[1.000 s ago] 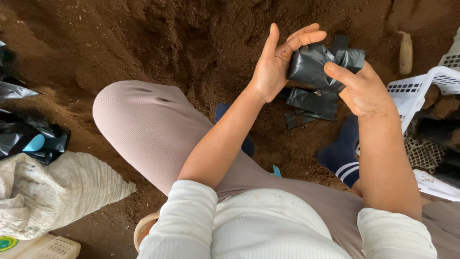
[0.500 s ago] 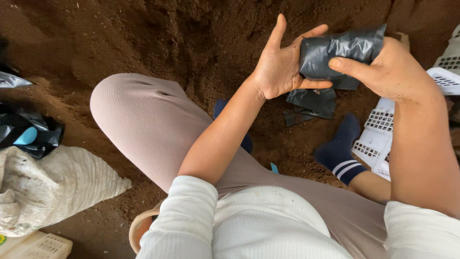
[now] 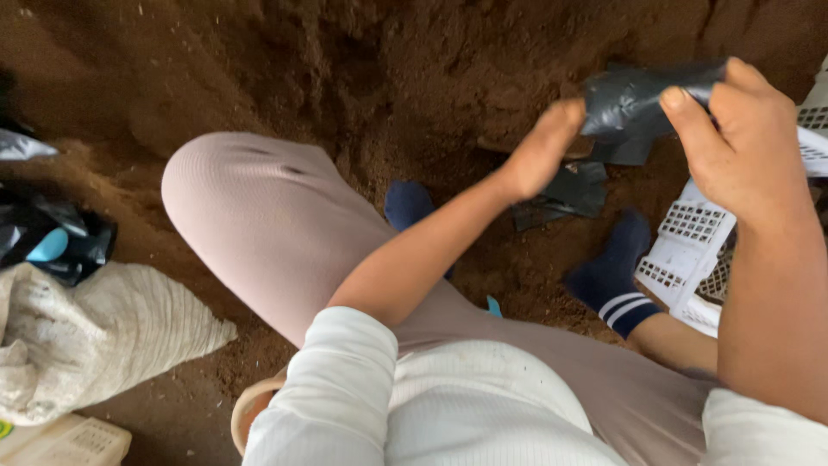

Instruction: The person scoops soil from a large pile, places it into black plastic nursery bags, and packs it down by hand. The filled bags are then placed into a white plastic crate. The person repeats this process for multiple bags.

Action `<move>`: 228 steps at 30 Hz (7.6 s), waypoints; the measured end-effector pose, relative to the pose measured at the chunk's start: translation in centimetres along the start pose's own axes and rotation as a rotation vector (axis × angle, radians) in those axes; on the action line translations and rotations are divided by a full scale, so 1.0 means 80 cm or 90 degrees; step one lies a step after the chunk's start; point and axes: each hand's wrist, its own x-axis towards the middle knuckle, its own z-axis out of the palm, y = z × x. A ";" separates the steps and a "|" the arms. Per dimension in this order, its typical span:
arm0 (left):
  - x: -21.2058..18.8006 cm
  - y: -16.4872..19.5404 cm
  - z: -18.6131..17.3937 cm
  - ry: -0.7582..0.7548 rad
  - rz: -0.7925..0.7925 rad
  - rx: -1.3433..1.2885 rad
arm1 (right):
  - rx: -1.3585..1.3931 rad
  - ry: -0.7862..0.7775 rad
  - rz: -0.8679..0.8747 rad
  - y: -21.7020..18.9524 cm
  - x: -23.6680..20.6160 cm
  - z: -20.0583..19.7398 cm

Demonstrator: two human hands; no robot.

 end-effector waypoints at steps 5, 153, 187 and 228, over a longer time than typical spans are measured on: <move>0.012 -0.063 0.013 -0.126 0.151 0.494 | 0.074 0.041 0.095 0.063 -0.027 -0.004; 0.050 0.034 -0.087 0.010 0.120 0.521 | -0.262 -0.382 0.173 0.013 0.063 0.197; 0.006 0.064 -0.043 0.397 0.390 0.649 | 0.123 0.321 0.148 0.009 0.017 0.192; 0.041 0.085 -0.154 0.462 0.463 0.054 | 1.310 0.157 0.158 -0.074 0.204 0.189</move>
